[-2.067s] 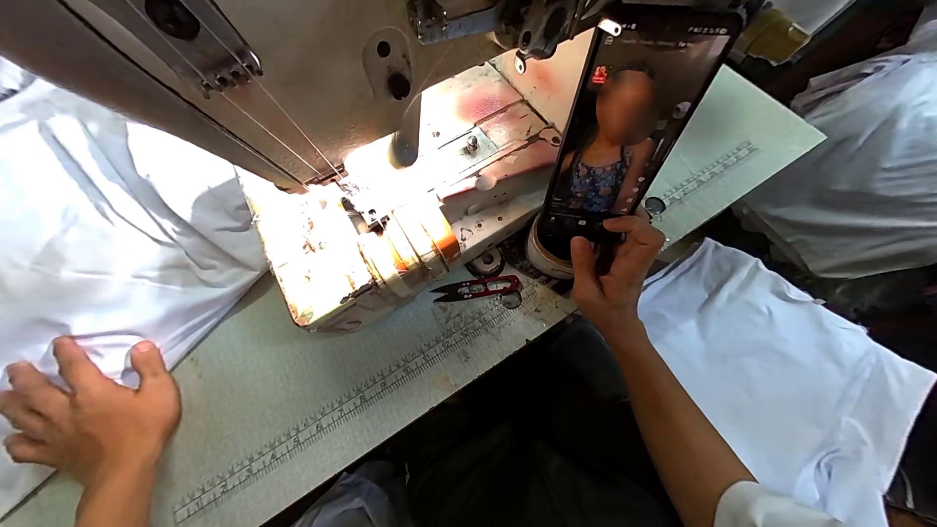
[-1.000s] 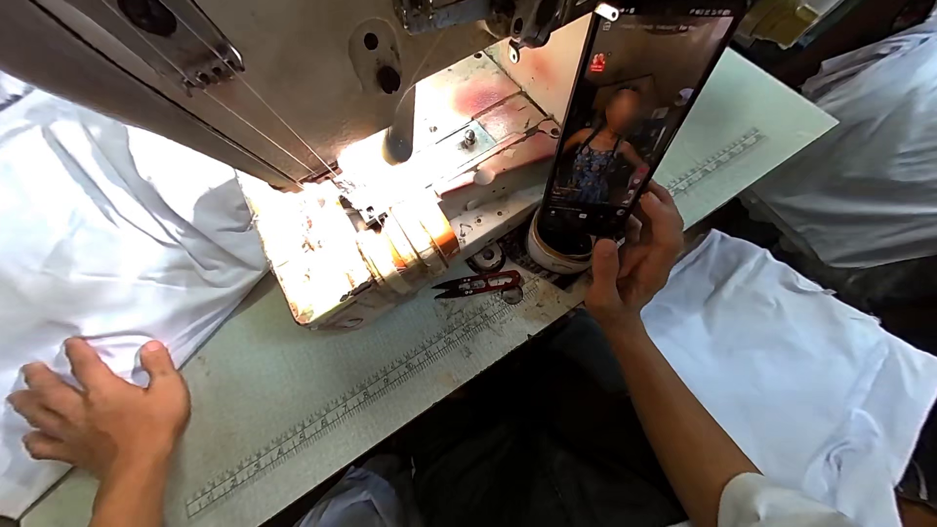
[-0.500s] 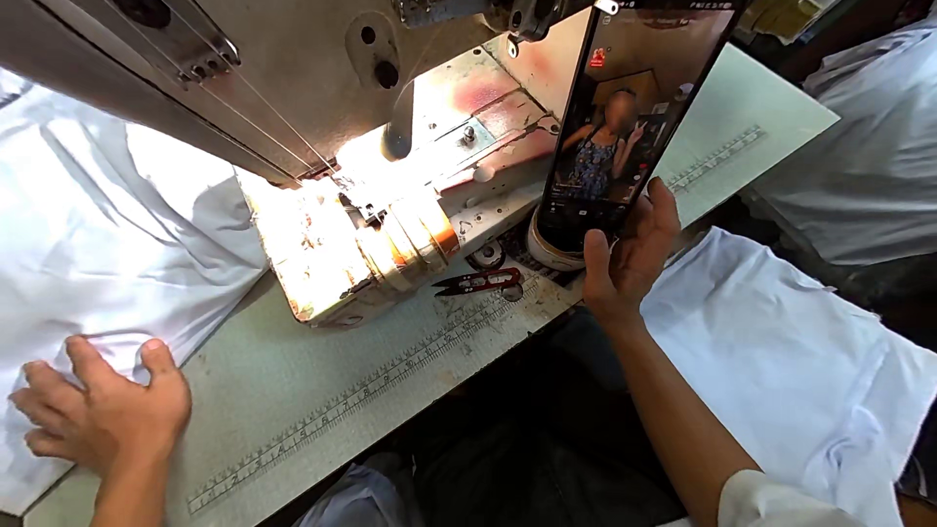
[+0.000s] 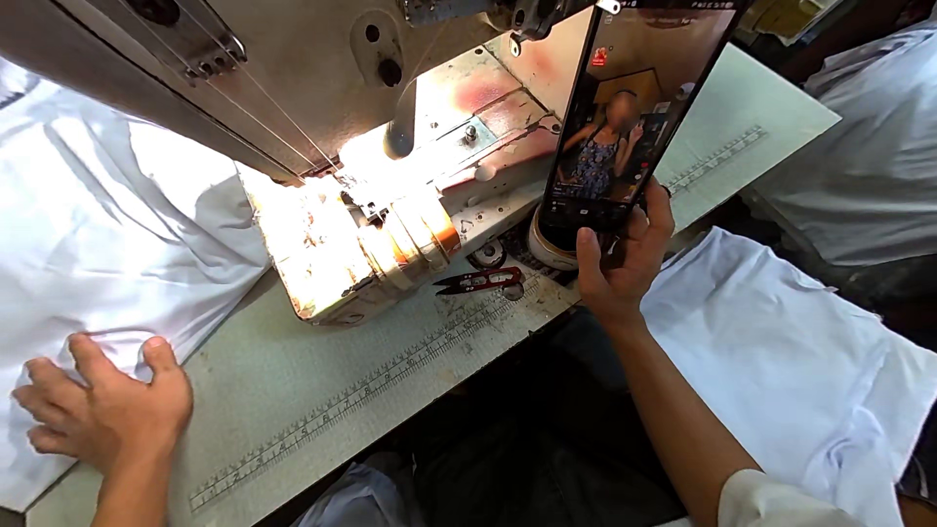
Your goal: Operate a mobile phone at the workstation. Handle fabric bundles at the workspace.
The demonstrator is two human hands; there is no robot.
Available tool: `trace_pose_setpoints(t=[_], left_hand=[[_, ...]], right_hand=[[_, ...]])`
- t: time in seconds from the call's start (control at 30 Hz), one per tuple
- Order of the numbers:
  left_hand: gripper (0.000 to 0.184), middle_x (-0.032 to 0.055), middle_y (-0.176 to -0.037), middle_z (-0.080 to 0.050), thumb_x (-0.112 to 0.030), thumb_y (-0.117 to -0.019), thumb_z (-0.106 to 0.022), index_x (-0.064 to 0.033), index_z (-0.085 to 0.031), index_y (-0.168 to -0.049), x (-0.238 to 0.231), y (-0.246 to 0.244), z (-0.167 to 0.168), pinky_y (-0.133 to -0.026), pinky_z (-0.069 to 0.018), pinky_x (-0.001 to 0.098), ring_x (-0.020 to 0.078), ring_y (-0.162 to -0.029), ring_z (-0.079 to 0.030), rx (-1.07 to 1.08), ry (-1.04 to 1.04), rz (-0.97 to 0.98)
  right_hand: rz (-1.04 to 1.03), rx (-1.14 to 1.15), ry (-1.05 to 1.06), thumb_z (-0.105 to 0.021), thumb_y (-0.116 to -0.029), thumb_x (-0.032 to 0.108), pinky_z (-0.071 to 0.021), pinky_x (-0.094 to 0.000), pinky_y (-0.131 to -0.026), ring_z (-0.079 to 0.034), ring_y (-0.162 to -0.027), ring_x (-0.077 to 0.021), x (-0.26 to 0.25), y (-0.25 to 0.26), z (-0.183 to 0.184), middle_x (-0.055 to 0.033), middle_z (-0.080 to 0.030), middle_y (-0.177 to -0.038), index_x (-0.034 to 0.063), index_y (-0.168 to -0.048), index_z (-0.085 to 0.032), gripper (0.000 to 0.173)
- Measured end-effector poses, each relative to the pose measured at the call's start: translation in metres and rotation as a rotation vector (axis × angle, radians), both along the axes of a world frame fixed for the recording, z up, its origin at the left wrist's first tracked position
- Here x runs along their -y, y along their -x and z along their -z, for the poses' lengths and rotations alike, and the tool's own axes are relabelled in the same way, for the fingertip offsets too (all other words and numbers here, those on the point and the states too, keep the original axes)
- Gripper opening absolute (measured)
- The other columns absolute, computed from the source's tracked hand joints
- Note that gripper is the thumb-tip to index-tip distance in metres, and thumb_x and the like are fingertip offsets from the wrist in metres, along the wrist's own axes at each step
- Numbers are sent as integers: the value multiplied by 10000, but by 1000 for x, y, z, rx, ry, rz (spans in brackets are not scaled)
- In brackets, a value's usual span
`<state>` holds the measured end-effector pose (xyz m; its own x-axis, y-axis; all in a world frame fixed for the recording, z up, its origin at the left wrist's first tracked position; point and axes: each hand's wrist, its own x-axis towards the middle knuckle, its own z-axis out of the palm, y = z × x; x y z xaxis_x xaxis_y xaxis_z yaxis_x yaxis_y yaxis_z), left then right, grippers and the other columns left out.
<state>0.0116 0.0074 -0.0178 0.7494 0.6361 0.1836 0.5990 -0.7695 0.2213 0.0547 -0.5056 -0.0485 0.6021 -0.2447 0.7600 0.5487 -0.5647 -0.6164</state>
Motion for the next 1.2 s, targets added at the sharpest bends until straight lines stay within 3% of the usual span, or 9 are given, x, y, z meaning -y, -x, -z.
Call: trace_pose_setpoints(t=[1.2], left_hand=[[792,296,-1673,-143,-576,-1016,-416,-83,-277,-1621,3,1,-3,-1142,-144,768,541,-1528,-130,5,10,12]], right_hand=[[-9,-17,-23,-611,-975,155,-569,-304,-970,-651,-1136,-78,-1,0,0,-105,-635,-1288,-71,-1519,-256,688]])
